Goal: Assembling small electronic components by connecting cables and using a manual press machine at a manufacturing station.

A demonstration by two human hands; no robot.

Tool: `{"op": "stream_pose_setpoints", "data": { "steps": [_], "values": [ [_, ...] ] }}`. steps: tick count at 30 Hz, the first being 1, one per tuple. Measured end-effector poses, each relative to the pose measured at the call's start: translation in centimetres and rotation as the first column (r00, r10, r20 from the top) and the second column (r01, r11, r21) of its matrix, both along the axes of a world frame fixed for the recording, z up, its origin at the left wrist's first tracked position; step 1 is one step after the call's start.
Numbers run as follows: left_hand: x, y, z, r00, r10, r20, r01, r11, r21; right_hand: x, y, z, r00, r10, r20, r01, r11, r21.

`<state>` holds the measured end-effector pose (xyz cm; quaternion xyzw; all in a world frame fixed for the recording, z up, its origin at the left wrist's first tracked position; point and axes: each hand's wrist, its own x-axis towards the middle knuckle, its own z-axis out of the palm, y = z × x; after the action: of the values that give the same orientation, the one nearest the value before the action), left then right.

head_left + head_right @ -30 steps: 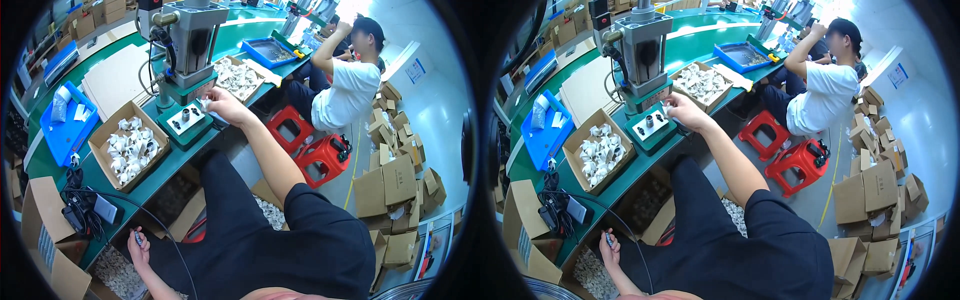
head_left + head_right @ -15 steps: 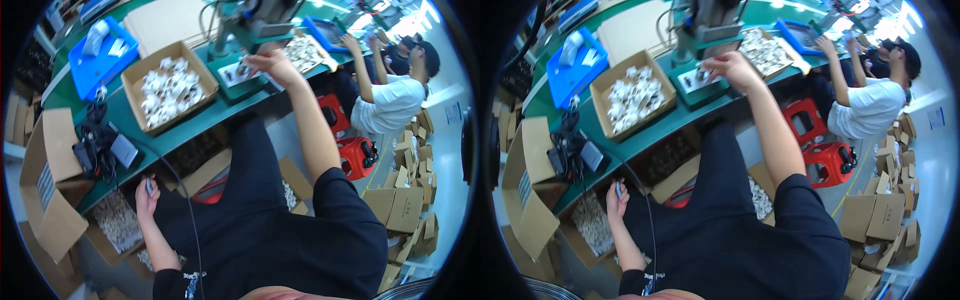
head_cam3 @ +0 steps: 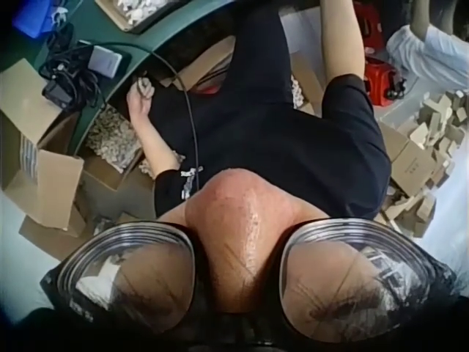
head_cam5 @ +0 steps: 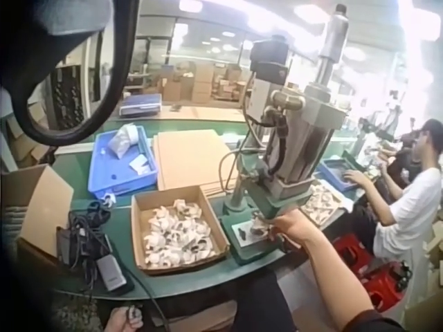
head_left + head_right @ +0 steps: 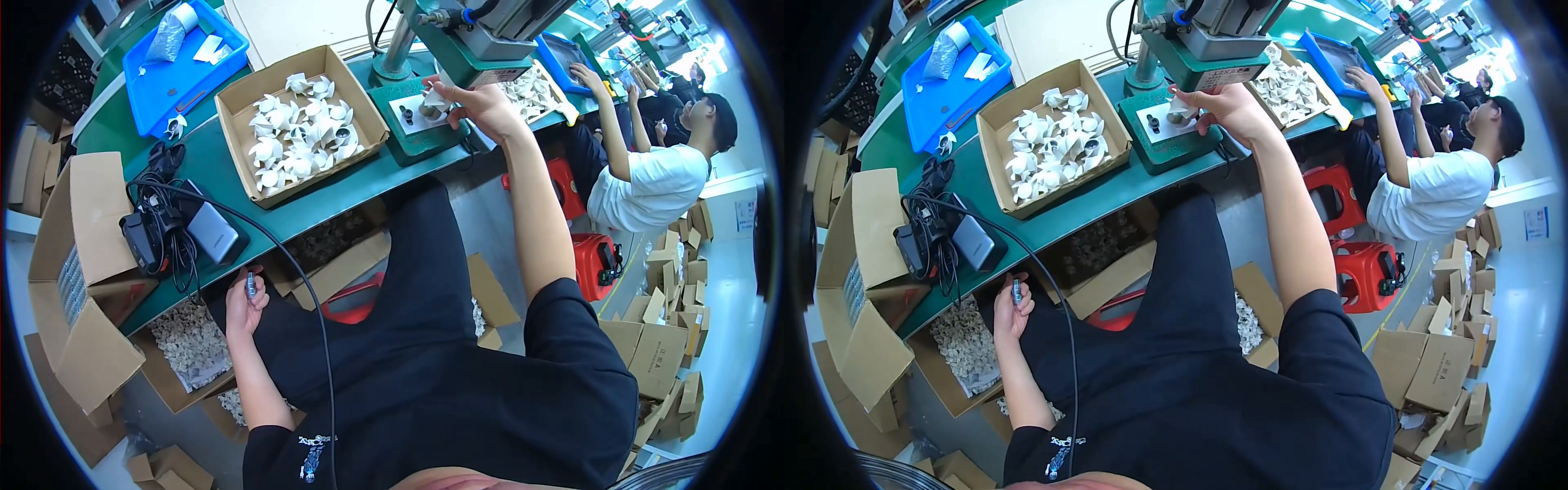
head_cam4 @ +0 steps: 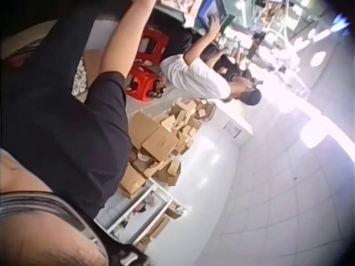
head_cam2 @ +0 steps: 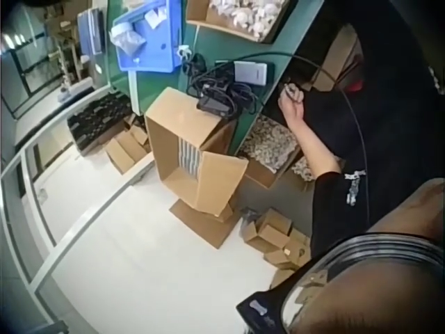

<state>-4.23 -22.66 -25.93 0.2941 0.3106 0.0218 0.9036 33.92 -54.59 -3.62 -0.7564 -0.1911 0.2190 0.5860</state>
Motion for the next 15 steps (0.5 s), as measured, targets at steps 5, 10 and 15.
{"op": "stream_pose_setpoints", "data": {
  "steps": [5,10,15],
  "values": [
    [0.8,0.2,-0.5,0.999,-0.036,-0.015,0.036,0.999,0.014,-0.2,0.0,0.2,0.995,-0.006,0.097,0.019,0.991,-0.132],
    [0.8,0.0,-0.6,0.998,-0.053,-0.042,0.054,0.998,0.020,-0.5,0.5,0.0,0.984,0.016,0.179,0.020,0.980,-0.198],
    [2.8,-0.3,0.0,0.996,-0.089,-0.032,0.090,0.995,0.035,3.3,-2.6,-5.5,0.987,-0.157,0.024,0.152,0.977,0.151]
  ]
}}
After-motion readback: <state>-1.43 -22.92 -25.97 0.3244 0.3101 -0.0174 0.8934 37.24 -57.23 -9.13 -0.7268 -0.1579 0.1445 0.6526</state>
